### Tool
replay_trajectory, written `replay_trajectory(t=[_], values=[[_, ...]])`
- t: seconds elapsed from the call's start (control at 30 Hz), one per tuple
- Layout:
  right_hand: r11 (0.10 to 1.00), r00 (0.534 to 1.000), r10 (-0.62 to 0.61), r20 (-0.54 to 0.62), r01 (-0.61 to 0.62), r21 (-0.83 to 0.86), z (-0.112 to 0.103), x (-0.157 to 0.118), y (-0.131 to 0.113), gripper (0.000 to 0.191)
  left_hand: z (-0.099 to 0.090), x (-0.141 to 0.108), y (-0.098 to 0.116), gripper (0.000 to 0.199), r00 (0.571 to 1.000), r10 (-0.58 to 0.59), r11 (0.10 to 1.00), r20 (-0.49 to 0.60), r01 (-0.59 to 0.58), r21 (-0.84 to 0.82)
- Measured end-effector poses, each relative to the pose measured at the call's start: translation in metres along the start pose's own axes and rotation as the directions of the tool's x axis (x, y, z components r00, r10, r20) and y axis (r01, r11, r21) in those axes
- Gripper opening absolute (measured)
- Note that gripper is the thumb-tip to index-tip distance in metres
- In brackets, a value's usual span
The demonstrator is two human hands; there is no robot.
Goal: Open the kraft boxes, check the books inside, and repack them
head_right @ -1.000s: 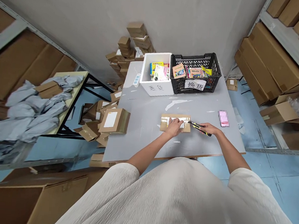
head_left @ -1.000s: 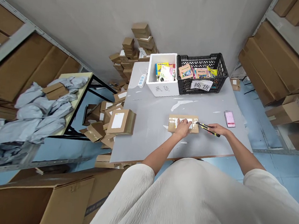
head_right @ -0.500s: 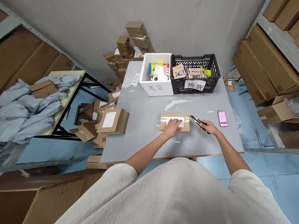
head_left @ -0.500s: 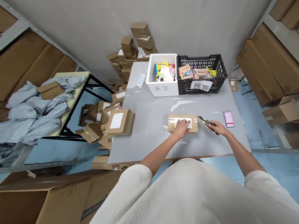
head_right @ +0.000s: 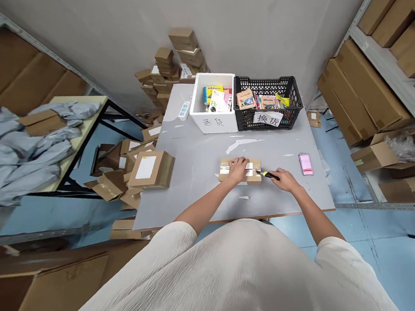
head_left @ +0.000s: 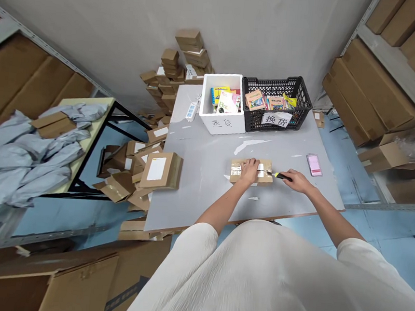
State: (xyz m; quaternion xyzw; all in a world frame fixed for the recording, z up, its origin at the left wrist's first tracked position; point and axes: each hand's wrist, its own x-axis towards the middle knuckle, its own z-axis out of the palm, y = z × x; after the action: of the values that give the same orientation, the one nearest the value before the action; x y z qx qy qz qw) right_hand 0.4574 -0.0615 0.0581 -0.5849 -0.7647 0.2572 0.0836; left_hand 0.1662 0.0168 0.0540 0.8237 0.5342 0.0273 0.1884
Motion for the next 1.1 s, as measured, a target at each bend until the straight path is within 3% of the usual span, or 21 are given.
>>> replay_trajectory(t=[0.23,0.37,0.67,0.87,1.1], values=[[0.997,1.0,0.018,-0.005,-0.019,-0.08,0.003,0.003,0.004,0.051,-0.002,0.008,-0.006,0.052,0.997,-0.038,0.999,0.07,0.036,0.032],[0.998,1.0,0.015,-0.004,-0.015,-0.065,0.008,0.005,0.003,0.05,0.008,-0.001,-0.006,0.054,1.0,0.017,0.996,-0.002,-0.017,0.091],[0.992,0.991,0.058,-0.122,-0.071,-0.102,0.033,0.002,-0.001,0.052,0.029,-0.008,-0.003,0.062,0.997,-0.008,0.993,-0.077,0.017,0.113],[0.989,0.989,0.104,-0.102,-0.113,-0.093,0.031,0.004,-0.003,0.051,0.028,-0.008,-0.005,0.063,0.997,-0.007,0.994,-0.076,0.015,0.11],[0.99,0.995,0.027,-0.091,-0.039,-0.134,0.02,0.007,0.009,0.051,0.023,-0.01,-0.005,0.061,0.999,-0.014,0.997,-0.049,0.017,0.07]])
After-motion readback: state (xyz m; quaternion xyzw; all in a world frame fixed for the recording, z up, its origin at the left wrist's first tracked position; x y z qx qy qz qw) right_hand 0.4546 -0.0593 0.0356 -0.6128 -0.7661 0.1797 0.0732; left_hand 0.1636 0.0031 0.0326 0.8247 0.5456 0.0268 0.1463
